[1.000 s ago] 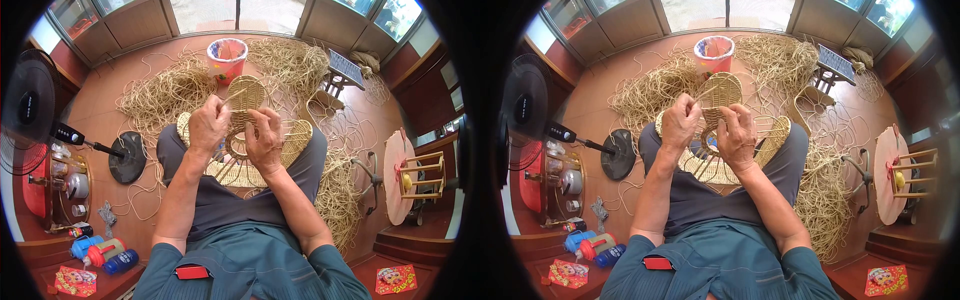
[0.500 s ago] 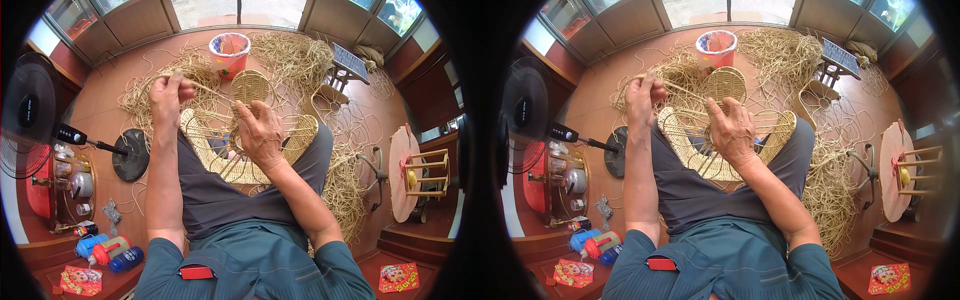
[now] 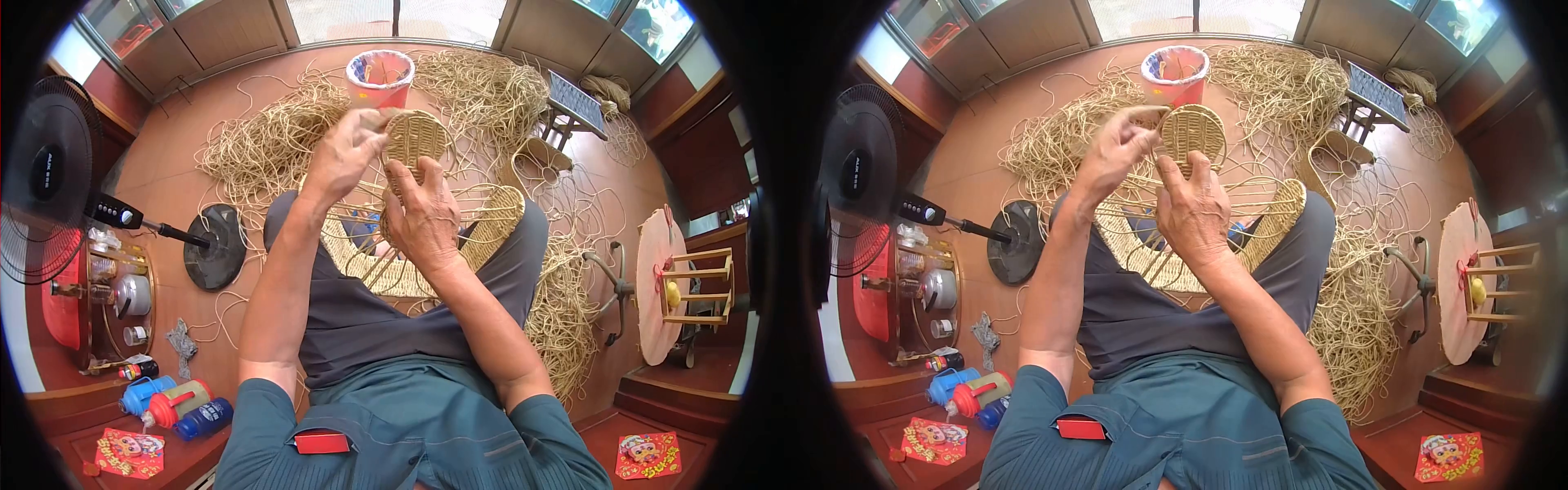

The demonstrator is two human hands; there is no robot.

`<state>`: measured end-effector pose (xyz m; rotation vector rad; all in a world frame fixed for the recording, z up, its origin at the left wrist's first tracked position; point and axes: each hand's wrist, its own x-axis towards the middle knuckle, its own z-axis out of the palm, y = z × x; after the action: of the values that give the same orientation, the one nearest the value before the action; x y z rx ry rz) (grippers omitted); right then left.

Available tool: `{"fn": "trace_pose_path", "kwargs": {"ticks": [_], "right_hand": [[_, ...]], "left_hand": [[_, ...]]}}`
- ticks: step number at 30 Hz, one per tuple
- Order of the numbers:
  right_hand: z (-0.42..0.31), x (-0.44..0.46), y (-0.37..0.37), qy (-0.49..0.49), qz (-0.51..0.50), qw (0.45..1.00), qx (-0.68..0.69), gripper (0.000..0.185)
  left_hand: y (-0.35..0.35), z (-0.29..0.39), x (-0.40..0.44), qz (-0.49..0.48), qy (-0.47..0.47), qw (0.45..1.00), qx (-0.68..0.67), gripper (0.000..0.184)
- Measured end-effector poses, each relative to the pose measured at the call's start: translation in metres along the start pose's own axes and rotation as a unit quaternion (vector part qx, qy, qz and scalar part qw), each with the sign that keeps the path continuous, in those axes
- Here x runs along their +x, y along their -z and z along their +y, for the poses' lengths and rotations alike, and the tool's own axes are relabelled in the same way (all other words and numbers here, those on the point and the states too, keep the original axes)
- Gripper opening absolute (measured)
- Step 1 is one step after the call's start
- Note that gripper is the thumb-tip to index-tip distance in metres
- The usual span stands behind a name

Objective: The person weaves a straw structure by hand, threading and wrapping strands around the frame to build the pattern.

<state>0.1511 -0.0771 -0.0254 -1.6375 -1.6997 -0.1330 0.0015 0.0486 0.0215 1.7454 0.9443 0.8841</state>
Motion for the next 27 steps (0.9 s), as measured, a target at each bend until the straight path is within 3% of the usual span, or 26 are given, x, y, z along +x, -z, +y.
{"fn": "trace_pose_path", "kwargs": {"ticks": [1, 5, 11, 15, 18, 22, 27], "right_hand": [[0.0, 0.0, -0.001, 0.002, 0.001, 1.0, -0.005, 0.049], [0.0, -0.001, -0.001, -0.011, -0.003, 1.0, 0.024, 0.05], [0.001, -0.002, 0.0, -0.005, 0.02, 1.0, 0.018, 0.05], [0.0, -0.001, -0.001, -0.012, 0.029, 0.999, 0.043, 0.047], [-0.003, -0.002, -0.002, -0.017, 0.053, 0.997, 0.06, 0.044], [-0.004, -0.002, -0.007, -0.026, 0.068, 0.995, 0.066, 0.042], [-0.011, 0.009, -0.01, -0.055, 0.06, 0.994, 0.078, 0.03]], "left_hand": [[-0.004, -0.008, -0.005, -0.008, 0.033, 0.999, -0.027, 0.058], [-0.001, -0.016, -0.015, -0.005, 0.003, 0.998, -0.056, 0.052], [0.008, -0.017, -0.036, 0.039, 0.006, 0.978, -0.206, 0.036], [0.018, -0.008, -0.061, 0.052, 0.029, 0.922, -0.383, 0.023], [0.036, -0.019, -0.087, 0.08, 0.009, 0.899, -0.43, 0.023], [0.044, 0.01, -0.124, 0.129, -0.031, 0.907, -0.4, 0.023], [0.019, 0.099, -0.153, 0.06, -0.09, 0.948, -0.3, 0.019]]}}
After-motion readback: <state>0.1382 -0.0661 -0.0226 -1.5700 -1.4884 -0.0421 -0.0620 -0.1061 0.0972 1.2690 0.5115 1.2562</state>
